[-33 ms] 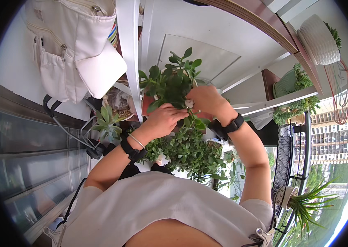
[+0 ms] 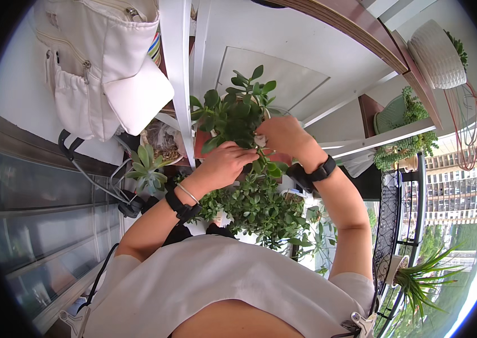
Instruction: Cleaning the leaves and the pot of a jade plant with a cloth.
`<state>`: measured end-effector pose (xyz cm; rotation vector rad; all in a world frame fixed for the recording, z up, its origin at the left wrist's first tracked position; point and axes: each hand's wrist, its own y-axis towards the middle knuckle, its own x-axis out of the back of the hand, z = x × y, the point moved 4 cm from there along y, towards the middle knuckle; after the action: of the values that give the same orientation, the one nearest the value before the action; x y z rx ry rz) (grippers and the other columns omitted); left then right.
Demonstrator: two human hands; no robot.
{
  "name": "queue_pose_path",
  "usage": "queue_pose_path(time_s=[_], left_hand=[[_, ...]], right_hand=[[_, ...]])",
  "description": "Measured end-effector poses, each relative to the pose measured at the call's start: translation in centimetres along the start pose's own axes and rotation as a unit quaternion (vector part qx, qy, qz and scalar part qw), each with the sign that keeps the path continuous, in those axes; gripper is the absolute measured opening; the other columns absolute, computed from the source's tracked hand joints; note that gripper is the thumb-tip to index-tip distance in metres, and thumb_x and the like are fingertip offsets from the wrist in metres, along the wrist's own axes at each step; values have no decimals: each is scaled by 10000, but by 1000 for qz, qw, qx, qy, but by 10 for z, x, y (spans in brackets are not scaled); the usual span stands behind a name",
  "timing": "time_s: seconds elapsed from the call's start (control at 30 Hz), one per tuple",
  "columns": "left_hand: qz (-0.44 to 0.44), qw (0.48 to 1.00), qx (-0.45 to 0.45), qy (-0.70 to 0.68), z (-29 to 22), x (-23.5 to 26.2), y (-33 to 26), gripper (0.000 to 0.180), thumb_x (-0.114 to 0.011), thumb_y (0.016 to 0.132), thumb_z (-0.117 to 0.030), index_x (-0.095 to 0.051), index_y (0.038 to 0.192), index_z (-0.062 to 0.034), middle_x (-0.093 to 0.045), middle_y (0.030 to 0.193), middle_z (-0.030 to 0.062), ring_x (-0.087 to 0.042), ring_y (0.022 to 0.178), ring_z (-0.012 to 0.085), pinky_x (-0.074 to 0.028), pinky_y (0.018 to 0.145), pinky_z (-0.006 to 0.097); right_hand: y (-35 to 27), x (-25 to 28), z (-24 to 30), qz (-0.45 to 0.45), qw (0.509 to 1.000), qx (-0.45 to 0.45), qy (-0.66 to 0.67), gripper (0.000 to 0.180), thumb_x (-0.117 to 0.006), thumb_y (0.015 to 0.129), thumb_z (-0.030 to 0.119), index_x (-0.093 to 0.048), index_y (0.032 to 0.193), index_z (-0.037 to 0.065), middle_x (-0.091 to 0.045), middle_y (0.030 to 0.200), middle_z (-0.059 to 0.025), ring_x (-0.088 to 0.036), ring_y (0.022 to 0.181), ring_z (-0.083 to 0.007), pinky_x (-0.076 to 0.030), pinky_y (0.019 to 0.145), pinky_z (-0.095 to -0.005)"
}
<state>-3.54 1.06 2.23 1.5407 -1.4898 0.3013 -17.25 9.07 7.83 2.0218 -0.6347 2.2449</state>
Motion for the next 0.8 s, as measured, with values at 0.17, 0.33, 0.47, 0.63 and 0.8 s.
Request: queue_pose_path(time_s=[0.17, 0.33, 0.47, 0.63, 0.8], left_hand=[[13, 998, -10, 64, -10, 2, 2, 348, -561, 789, -49, -604, 1134, -63, -632, 1153, 55, -600, 994, 215, -422, 938, 345], [62, 990, 1, 129, -21, -3, -4, 416, -525, 806, -82, -534, 1219, -31, -577, 1235, 116, -565, 1078, 224, -385, 996, 348], [67, 982, 0, 176, -36, -4, -5, 502, -505, 820, -100, -441, 1312, -28, -473, 1314, 182, -491, 1171, 276, -362, 1025, 382], [63, 985, -25, 161, -44, -7, -10, 480, -495, 824, -117, -441, 1291, -18, -430, 1310, 192, -442, 1194, 292, -367, 1013, 410], [57, 989, -24, 133, -45, -10, -13, 480, -499, 825, -97, -447, 1298, -34, -422, 1319, 188, -441, 1197, 302, -365, 1019, 420]], right_hand=[[-11, 25, -10, -62, 998, 0, 2, 180, -623, 712, 104, -670, 885, 118, -662, 815, -92, -634, 825, -298, -494, 667, -412], [2, 63, 7, -70, 986, -92, 124, 232, -623, 730, 123, -652, 957, 80, -655, 895, -126, -624, 856, -313, -484, 700, -417], [20, 22, 20, -18, 975, 43, 216, 291, -610, 741, 146, -605, 1010, 35, -640, 911, -178, -615, 850, -342, -480, 717, -407], [24, -7, 29, 41, 978, 70, 190, 265, -615, 687, 138, -590, 914, 5, -626, 841, -185, -603, 837, -374, -479, 691, -423], [30, -19, 31, 101, 992, 50, 63, 214, -598, 647, 91, -614, 842, 4, -630, 823, -181, -604, 835, -377, -484, 678, -433]])
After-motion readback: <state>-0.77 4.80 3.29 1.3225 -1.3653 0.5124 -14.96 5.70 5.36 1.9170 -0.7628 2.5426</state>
